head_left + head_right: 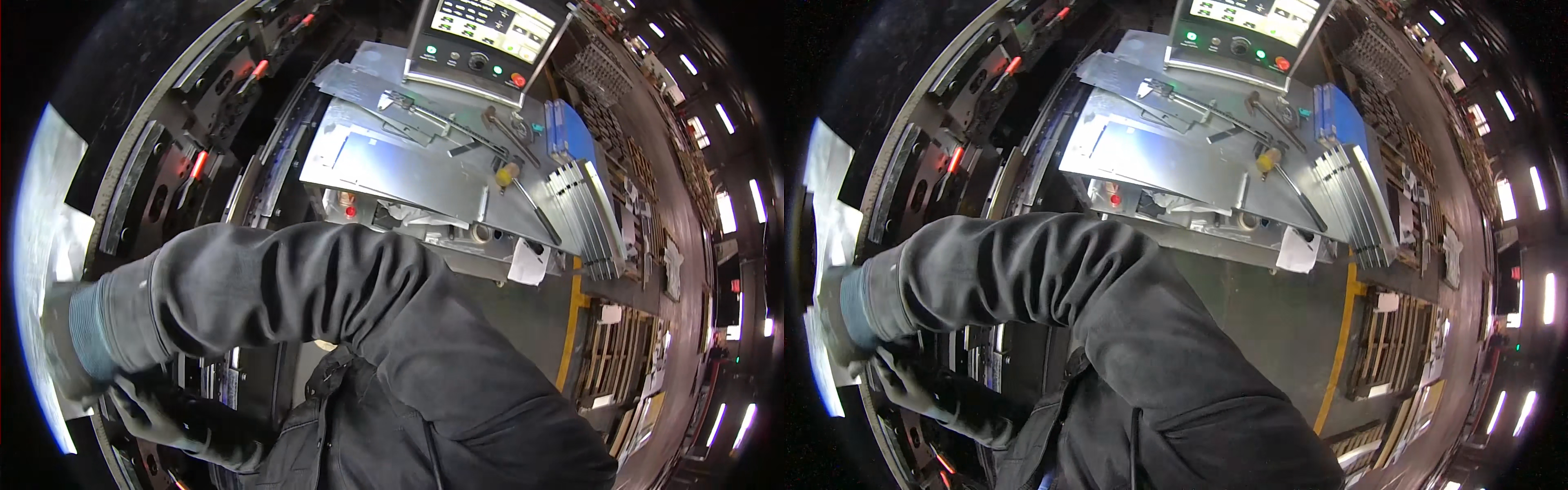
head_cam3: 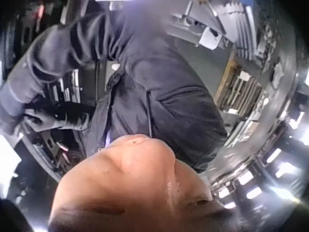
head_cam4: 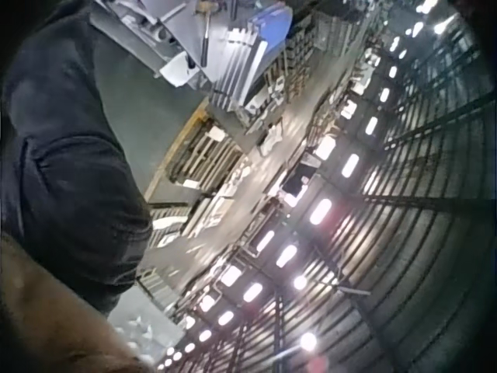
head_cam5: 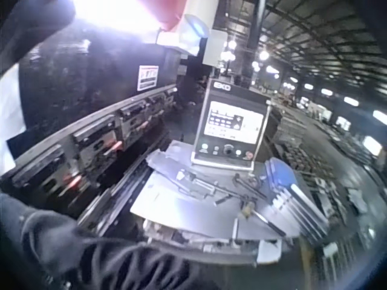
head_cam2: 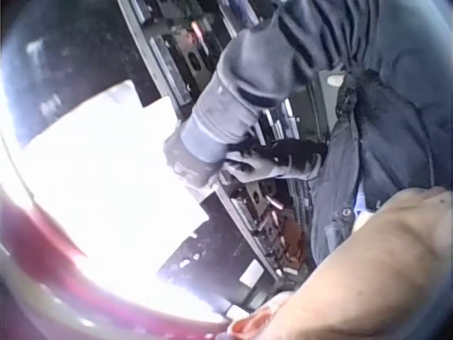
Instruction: Operating an industrial press brake to bend metal components and checking measurements with calipers.
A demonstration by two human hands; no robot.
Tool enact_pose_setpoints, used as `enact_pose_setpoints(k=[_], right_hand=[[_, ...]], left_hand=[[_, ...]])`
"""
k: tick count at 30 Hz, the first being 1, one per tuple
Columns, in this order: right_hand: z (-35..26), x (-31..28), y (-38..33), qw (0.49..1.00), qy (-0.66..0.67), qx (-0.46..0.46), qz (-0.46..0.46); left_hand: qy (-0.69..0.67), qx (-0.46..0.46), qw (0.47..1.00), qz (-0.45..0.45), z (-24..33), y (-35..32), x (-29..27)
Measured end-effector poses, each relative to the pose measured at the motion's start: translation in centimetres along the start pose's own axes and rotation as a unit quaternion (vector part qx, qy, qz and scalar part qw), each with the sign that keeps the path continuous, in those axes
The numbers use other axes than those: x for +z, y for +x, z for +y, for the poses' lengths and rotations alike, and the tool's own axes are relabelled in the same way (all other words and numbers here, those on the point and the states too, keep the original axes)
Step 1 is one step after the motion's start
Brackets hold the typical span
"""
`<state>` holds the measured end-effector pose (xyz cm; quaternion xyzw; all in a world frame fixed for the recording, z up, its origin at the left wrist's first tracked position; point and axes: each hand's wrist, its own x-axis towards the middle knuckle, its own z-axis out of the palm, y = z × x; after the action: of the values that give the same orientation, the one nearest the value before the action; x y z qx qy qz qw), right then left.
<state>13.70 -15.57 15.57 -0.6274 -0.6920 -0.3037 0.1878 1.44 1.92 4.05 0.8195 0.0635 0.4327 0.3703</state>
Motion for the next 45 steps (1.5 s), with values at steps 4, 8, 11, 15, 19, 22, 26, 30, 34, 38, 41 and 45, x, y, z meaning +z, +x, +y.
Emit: enact_pose_setpoints(k=[4, 8, 11, 15, 19, 22, 26, 30, 34, 38, 41, 45], right_hand=[[-1.2, 0.2, -3.0, 0.978, 0.038, 0.045, 0.199], [-0.9, -1.1, -18.0, 0.952, -0.055, 0.191, 0.232], [-4.8, -5.4, -36.5, 0.823, -0.112, 0.556, -0.020], [-13.2, -10.6, -56.0, 0.501, -0.381, 0.743, -0.226], [-13.8, -14.5, -59.9, 0.458, -0.211, 0.812, -0.295], [-13.0, -15.0, -61.0, 0.498, -0.097, 0.799, -0.322], [-14.1, -14.3, -62.1, 0.524, 0.059, 0.849, -0.047], [-13.7, -17.8, -60.2, 0.554, 0.014, 0.831, 0.041], [-8.0, -19.1, -60.2, 0.626, -0.013, 0.774, 0.094], [-1.7, -18.9, -60.0, 0.618, 0.027, 0.782, 0.071], [3.2, -15.7, -62.6, 0.627, 0.136, 0.766, 0.044], [7.9, -11.9, -60.9, 0.635, 0.258, 0.724, 0.079]], left_hand=[[-0.087, -0.070, 0.990, -0.088, 3.5, -1.7, 2.5], [-0.188, -0.113, 0.923, -0.317, 8.1, -3.2, 8.1], [-0.213, -0.197, 0.881, -0.374, 7.2, -4.2, 10.1], [-0.218, -0.159, 0.864, -0.425, 10.0, -5.2, 16.7], [-0.280, -0.303, 0.706, -0.576, 15.8, -7.1, 26.6], [-0.283, -0.302, 0.593, -0.691, 19.5, -10.1, 35.2], [-0.313, -0.342, 0.544, -0.699, 21.5, -16.3, 43.8], [-0.284, -0.391, 0.557, -0.676, 24.1, -19.7, 47.1], [-0.286, -0.368, 0.589, -0.660, 24.0, -21.5, 49.0], [-0.306, -0.369, 0.588, -0.651, 22.1, -24.6, 52.9], [-0.299, -0.378, 0.582, -0.655, 21.7, -25.7, 54.5], [-0.377, -0.398, 0.544, -0.634, 21.0, -21.4, 49.1]])
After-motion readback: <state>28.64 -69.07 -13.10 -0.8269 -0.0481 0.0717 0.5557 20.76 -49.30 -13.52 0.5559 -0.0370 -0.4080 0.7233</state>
